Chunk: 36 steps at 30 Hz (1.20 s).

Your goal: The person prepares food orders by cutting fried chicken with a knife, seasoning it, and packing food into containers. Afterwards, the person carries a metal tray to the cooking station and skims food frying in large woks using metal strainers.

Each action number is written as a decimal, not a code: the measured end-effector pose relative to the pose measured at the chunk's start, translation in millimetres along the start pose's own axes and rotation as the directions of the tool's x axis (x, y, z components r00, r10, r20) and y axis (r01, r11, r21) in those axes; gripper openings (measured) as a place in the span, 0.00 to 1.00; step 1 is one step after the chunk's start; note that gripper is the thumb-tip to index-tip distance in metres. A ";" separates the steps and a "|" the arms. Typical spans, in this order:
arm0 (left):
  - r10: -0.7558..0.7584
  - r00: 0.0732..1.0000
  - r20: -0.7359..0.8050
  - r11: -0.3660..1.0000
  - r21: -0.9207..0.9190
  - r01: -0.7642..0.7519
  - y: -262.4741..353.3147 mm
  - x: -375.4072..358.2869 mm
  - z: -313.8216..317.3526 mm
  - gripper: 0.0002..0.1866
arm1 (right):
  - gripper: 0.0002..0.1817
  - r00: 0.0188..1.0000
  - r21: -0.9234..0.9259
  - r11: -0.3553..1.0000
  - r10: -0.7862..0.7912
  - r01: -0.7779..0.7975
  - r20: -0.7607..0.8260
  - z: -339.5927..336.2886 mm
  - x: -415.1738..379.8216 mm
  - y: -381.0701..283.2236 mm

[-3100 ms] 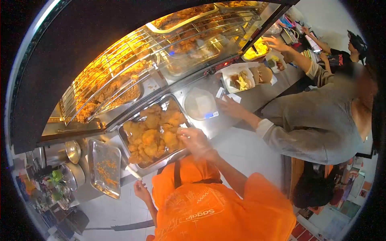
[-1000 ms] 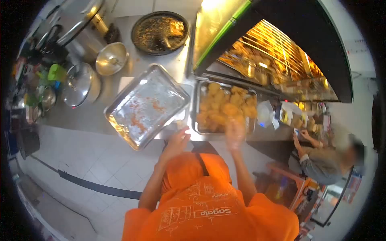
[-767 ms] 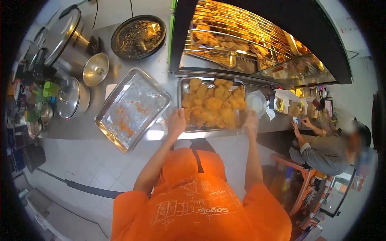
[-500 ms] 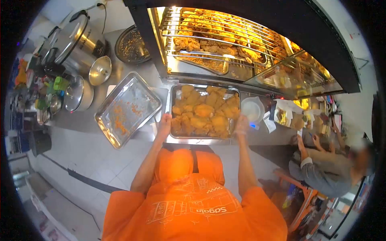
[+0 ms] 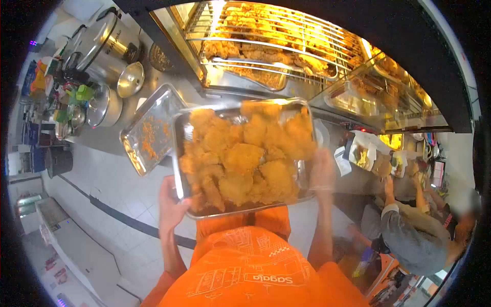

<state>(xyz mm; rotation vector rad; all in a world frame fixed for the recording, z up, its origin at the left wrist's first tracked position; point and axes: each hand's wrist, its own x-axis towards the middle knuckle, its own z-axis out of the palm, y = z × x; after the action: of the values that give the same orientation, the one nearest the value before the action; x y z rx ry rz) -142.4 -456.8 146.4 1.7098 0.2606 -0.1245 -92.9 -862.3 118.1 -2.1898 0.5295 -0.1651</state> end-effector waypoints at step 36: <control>0.133 0.989 -0.068 0.973 -0.183 -0.143 139.5 59.4 123.1 0.30 | 0.12 0.786 -0.545 0.580 -0.543 0.605 0.295 -47.8 197.2 -207.3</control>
<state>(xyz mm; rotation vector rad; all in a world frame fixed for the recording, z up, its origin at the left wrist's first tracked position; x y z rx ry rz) -42.9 -591.1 247.4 1.5393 0.1870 0.0491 136.0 -868.2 296.2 -2.9501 -0.2812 -0.2566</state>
